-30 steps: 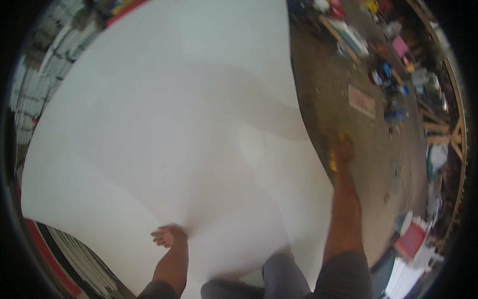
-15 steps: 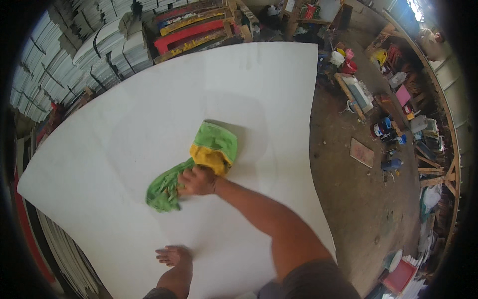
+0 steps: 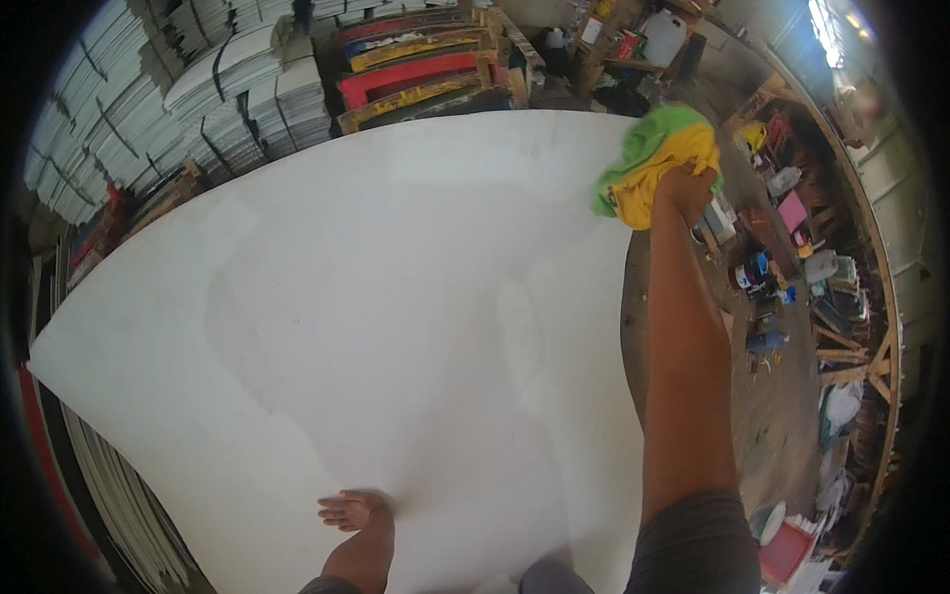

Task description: The person uses a utility knife to cut a thin strip from the edge of a large white sheet. After cutting, the person wipes the surface of the white sheet with a yellow and green cloth.

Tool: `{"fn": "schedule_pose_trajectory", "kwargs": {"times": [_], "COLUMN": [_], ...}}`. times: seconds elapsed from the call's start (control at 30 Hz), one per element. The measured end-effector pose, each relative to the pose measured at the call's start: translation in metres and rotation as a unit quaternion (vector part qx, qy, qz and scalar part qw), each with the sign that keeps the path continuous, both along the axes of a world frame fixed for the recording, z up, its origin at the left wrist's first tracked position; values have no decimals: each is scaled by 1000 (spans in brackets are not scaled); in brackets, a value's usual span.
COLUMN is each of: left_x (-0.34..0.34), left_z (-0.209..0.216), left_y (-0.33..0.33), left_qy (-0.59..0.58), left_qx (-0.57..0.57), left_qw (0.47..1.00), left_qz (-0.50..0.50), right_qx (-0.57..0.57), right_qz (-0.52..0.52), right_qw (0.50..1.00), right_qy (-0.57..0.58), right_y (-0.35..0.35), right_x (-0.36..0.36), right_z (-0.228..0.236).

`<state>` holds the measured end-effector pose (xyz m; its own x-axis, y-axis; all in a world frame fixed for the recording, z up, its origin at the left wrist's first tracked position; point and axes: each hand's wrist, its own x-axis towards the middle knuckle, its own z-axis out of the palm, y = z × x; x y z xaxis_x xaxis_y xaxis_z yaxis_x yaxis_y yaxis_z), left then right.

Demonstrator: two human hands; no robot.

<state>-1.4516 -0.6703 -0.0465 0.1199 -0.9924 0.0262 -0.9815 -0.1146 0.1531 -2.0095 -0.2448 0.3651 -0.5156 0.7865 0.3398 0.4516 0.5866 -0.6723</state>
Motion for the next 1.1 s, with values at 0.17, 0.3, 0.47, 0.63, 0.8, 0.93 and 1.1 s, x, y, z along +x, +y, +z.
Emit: {"fn": "schedule_pose_trajectory", "kwargs": {"times": [0.17, 0.3, 0.47, 0.63, 0.8, 0.93, 1.1], "left_x": [-2, -6, -15, -11, 3, 126, 285], "left_z": [3, 22, 41, 35, 26, 32, 61], "left_y": [4, -1, 11, 9, 0, -88, -275], "left_qy": [-59, -29, 26, 59, 26, 191, -28], "left_qx": [21, 38, 43, 56, 72, 10, 85], "left_qw": [998, 999, 998, 996, 996, 941, 991], "left_qz": [-6, -9, -33, -30, -52, -280, -100], "right_qx": [97, -9, 97, -28, -199, -96, 45], "right_qz": [159, 193, 500, 562, 314, 256, 405], "right_qw": [978, 980, 857, 806, 903, 959, 902], "right_qy": [94, 56, 74, 186, 215, 69, 145], "right_y": [-58, -214, -463, -488, -320, -305, -491], "right_x": [-8, 50, 180, 241, 178, 110, 106], "right_z": [-77, -78, -172, -155, -74, -99, -128]}}
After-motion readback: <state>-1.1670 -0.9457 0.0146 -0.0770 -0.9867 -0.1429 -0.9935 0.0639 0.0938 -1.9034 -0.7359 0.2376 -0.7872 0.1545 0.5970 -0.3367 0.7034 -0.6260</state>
